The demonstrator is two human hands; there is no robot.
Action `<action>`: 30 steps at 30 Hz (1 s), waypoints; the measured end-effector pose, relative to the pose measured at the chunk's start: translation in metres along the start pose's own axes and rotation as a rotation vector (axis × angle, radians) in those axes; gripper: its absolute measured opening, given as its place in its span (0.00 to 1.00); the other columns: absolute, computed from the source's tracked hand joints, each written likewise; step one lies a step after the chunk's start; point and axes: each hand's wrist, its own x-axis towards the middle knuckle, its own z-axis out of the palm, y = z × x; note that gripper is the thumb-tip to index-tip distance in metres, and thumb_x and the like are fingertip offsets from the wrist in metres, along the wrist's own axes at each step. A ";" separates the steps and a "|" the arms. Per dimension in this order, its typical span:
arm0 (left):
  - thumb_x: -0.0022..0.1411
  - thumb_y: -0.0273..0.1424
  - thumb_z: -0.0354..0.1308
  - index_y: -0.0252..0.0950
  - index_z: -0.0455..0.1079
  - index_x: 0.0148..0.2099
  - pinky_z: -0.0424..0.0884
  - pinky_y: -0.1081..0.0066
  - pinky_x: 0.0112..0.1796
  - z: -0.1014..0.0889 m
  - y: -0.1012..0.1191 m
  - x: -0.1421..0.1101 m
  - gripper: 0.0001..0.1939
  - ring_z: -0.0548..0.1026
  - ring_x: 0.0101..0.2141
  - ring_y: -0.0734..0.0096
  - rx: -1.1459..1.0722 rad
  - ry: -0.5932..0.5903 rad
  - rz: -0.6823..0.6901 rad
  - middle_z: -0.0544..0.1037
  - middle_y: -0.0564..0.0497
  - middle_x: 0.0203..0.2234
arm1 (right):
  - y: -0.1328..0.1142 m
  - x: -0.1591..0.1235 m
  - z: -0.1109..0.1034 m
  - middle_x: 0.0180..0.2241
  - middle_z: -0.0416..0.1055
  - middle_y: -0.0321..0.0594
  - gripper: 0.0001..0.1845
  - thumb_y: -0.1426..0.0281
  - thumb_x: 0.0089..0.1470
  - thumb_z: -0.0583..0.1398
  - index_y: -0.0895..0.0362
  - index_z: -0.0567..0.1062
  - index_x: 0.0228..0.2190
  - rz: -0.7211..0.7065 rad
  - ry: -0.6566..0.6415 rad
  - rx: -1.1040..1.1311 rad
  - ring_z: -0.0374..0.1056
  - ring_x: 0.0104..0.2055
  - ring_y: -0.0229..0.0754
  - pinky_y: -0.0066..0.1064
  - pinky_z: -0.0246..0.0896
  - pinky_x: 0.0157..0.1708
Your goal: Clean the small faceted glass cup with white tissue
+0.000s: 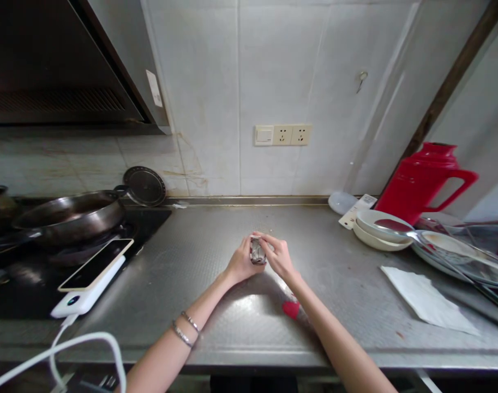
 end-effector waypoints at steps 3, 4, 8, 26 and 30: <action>0.43 0.27 0.65 0.36 0.58 0.57 0.66 0.56 0.53 -0.001 0.000 0.001 0.38 0.69 0.53 0.53 0.020 0.044 0.003 0.70 0.41 0.51 | -0.003 0.000 0.003 0.44 0.77 0.40 0.16 0.65 0.59 0.53 0.51 0.79 0.40 -0.110 -0.013 -0.037 0.71 0.51 0.47 0.41 0.64 0.53; 0.43 0.27 0.65 0.36 0.58 0.57 0.66 0.56 0.53 -0.001 -0.001 0.001 0.38 0.69 0.53 0.53 0.020 0.058 -0.003 0.69 0.41 0.51 | -0.004 -0.001 0.003 0.45 0.77 0.40 0.16 0.66 0.60 0.52 0.51 0.79 0.41 -0.144 -0.022 -0.047 0.70 0.52 0.47 0.41 0.63 0.54; 0.43 0.30 0.67 0.37 0.56 0.58 0.63 0.54 0.54 -0.004 -0.006 0.004 0.39 0.68 0.54 0.52 -0.014 0.107 -0.090 0.68 0.39 0.53 | -0.010 -0.006 0.003 0.46 0.76 0.42 0.16 0.68 0.59 0.53 0.52 0.79 0.43 -0.244 -0.078 -0.076 0.70 0.53 0.47 0.42 0.63 0.55; 0.42 0.26 0.65 0.38 0.53 0.60 0.68 0.57 0.50 -0.007 -0.011 0.006 0.43 0.70 0.51 0.54 0.079 0.090 -0.062 0.68 0.41 0.52 | -0.002 0.016 0.009 0.39 0.79 0.41 0.16 0.67 0.59 0.51 0.54 0.79 0.38 -0.123 -0.002 -0.153 0.75 0.41 0.46 0.33 0.68 0.42; 0.42 0.28 0.66 0.39 0.53 0.60 0.68 0.56 0.51 -0.010 -0.010 0.006 0.43 0.69 0.53 0.52 0.104 0.079 -0.049 0.67 0.41 0.54 | -0.003 0.010 0.011 0.45 0.77 0.41 0.17 0.70 0.59 0.51 0.52 0.77 0.44 -0.219 -0.009 -0.168 0.72 0.49 0.45 0.37 0.66 0.50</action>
